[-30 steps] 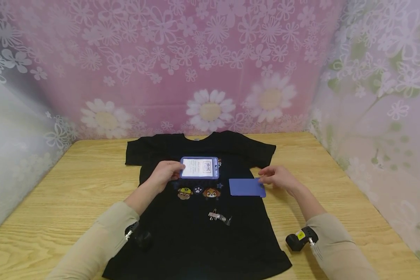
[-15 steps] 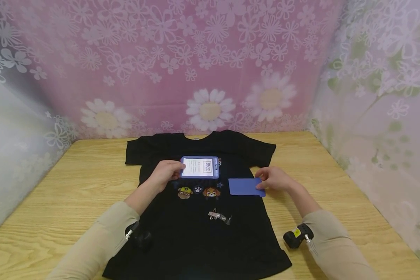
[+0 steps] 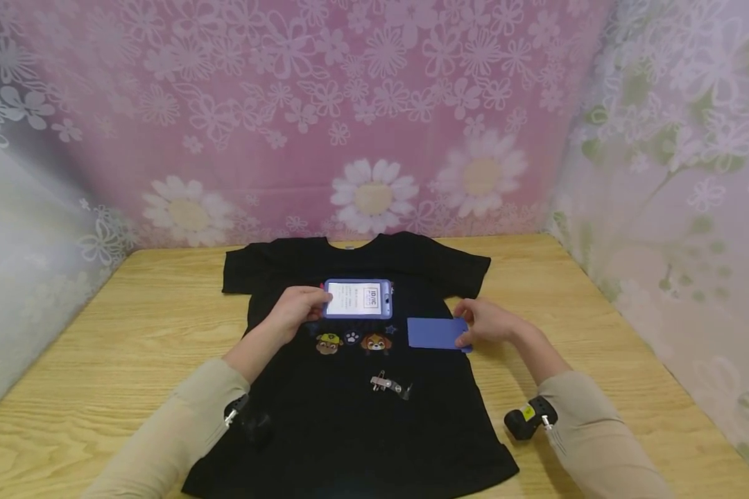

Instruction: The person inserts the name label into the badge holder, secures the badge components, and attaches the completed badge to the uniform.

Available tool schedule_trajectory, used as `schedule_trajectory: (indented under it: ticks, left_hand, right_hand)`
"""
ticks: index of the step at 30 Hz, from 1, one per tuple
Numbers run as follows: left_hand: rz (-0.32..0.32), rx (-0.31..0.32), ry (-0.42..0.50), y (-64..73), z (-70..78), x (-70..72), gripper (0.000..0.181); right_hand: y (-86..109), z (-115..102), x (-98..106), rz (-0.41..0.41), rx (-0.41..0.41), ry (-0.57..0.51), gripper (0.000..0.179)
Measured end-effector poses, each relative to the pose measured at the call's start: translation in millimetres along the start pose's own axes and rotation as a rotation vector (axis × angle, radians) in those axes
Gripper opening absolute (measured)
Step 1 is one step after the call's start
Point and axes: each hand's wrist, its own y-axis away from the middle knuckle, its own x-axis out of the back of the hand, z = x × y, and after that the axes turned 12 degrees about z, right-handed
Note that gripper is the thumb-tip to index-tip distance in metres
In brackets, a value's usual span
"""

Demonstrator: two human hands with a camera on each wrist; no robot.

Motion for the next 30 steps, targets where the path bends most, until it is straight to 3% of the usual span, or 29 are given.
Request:
schedule_trajectory:
  ticks: [7, 17, 23, 30]
  left_hand:
    - [-0.002, -0.004, -0.003, 0.2, -0.4, 0.5, 0.024]
    - [-0.003, -0.011, -0.013, 0.1, 1.4, 1.0, 0.025]
    - [-0.003, -0.011, -0.014, 0.2, 0.5, 1.2, 0.025]
    - [-0.002, -0.002, -0.013, 0.1, 0.0, 1.1, 0.026]
  right_hand:
    - [1.2, -1, 0, 0.033, -0.03, -0.028, 0.05]
    - [6.1, 1, 3, 0.111, -0.095, -0.154, 0.042]
    - [9.3, 4, 7, 0.112, -0.137, -0.175, 0.032]
    - [10.0, 5, 16, 0.106, -0.163, -0.354, 0.034]
